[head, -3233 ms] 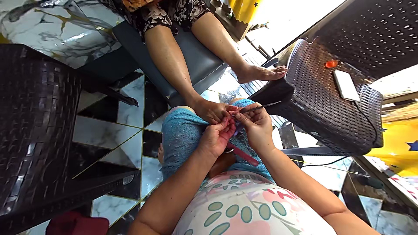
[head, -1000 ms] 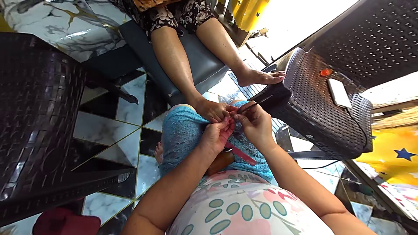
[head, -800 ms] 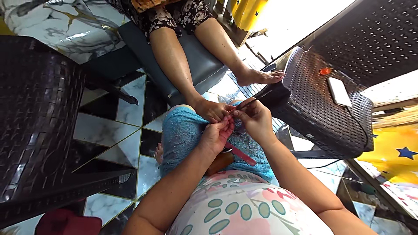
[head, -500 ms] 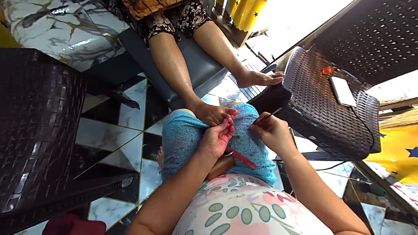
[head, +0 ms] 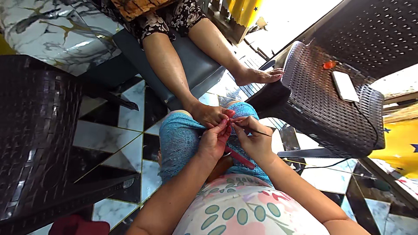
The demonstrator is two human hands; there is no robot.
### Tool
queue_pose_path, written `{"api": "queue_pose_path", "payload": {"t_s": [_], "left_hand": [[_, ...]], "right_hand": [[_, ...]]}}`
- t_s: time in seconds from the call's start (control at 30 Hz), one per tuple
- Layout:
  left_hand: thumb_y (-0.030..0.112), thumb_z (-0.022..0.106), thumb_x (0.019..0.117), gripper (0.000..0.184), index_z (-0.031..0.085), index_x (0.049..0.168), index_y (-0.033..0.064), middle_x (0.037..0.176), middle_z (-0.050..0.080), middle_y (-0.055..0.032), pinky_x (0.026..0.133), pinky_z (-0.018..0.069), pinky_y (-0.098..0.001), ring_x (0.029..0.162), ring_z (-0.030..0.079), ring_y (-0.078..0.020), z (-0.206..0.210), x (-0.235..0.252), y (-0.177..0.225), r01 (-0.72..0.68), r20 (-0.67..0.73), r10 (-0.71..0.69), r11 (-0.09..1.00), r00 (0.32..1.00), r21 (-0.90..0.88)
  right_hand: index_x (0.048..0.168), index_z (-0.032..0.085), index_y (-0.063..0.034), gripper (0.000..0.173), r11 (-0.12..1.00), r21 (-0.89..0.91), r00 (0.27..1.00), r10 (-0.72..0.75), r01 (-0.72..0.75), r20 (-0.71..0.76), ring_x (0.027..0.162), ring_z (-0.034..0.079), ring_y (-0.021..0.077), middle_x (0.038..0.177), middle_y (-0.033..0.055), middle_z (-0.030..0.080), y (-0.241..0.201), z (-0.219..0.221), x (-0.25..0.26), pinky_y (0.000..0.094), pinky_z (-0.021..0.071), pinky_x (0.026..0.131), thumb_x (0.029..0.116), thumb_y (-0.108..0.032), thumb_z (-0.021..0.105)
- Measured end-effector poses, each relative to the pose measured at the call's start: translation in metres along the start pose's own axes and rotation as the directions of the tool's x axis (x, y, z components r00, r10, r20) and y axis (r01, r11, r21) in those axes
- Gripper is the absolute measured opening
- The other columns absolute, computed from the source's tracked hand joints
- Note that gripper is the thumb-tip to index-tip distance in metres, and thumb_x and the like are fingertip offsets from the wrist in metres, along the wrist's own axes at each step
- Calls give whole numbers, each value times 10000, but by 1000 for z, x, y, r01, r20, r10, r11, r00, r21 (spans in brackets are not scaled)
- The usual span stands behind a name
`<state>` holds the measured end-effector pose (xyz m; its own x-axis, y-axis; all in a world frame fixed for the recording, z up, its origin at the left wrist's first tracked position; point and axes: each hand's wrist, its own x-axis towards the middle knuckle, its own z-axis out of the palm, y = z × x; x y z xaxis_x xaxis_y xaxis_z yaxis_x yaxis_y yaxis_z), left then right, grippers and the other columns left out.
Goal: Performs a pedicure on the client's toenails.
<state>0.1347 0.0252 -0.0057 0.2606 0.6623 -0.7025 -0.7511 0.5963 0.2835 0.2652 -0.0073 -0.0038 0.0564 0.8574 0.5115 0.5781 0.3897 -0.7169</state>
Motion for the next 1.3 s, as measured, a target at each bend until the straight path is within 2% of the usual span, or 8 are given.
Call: {"api": "queue_pose_path", "payload": {"t_s": [0.3, 0.67, 0.83, 0.9, 1.03, 1.17, 1.23, 1.3], "left_hand": [[16, 578, 1000, 90, 622, 1075, -7, 917, 692, -116, 808, 594, -287, 801, 698, -175, 0, 2, 0, 2, 27, -2, 1000, 1000, 1], [4, 578, 996, 65, 614, 1049, -4, 899, 683, -111, 821, 593, -293, 802, 694, -177, 1, 1, 1, 12, 13, -12, 1000, 1000, -14], [1, 576, 995, 87, 614, 1074, -5, 912, 687, -113, 819, 592, -287, 804, 695, -174, -1, 2, 0, 1, 32, 0, 1000, 999, -18], [4, 571, 999, 88, 615, 1075, -3, 918, 689, -114, 817, 592, -284, 808, 697, -175, -1, 2, 0, 1, 35, -1, 1000, 999, -12], [-1, 554, 1005, 84, 611, 1066, -6, 912, 682, -115, 822, 590, -293, 810, 693, -178, 0, 2, 0, 14, 24, -14, 1000, 1000, -18], [-8, 564, 998, 79, 610, 1062, -10, 914, 679, -114, 817, 596, -287, 804, 695, -180, 1, 0, 1, 30, 5, -30, 999, 1000, -39], [-7, 568, 997, 77, 620, 1054, -9, 909, 683, -113, 815, 596, -288, 804, 697, -180, 1, 0, 1, 27, 8, -27, 999, 1000, -39], [-3, 565, 1000, 81, 616, 1063, -9, 913, 687, -114, 825, 592, -292, 815, 697, -180, 1, 0, 2, 18, 22, -17, 999, 1000, -28]], "right_hand": [[881, 698, -7, 48, 987, -110, 993, -115, 113, -4, 932, 733, 118, 970, 108, 753, 2, 5, -1, 232, 601, 808, 910, -30, 668], [933, 666, -36, 63, 999, -2, 999, 45, -45, -28, 742, 691, 30, 886, 15, 736, 3, 2, 7, 205, 596, 672, 910, -62, 718], [901, 684, 0, 45, 997, -56, 998, -62, 62, -5, 845, 718, 86, 950, 91, 741, 0, 5, 2, 225, 605, 744, 920, -41, 676], [893, 686, -3, 36, 995, -73, 997, -72, 71, -8, 857, 719, 88, 948, 92, 741, 0, 6, 2, 219, 602, 747, 911, -33, 678], [921, 669, -21, 49, 1000, -12, 999, 27, -27, -42, 798, 716, 49, 911, 39, 741, 1, 6, 5, 217, 616, 720, 902, -45, 708], [904, 626, -79, 118, 970, 127, 975, 216, -209, -46, 654, 669, 41, 832, -11, 723, -1, 3, 8, 218, 580, 589, 887, -43, 737], [917, 633, -72, 113, 966, 148, 975, 219, -211, -41, 660, 675, 43, 842, -6, 728, -2, 3, 7, 218, 585, 595, 889, -34, 736], [926, 644, -44, 74, 989, 94, 992, 118, -114, -36, 745, 701, 43, 902, 15, 737, -2, 5, 4, 216, 609, 667, 904, -36, 714]]}}
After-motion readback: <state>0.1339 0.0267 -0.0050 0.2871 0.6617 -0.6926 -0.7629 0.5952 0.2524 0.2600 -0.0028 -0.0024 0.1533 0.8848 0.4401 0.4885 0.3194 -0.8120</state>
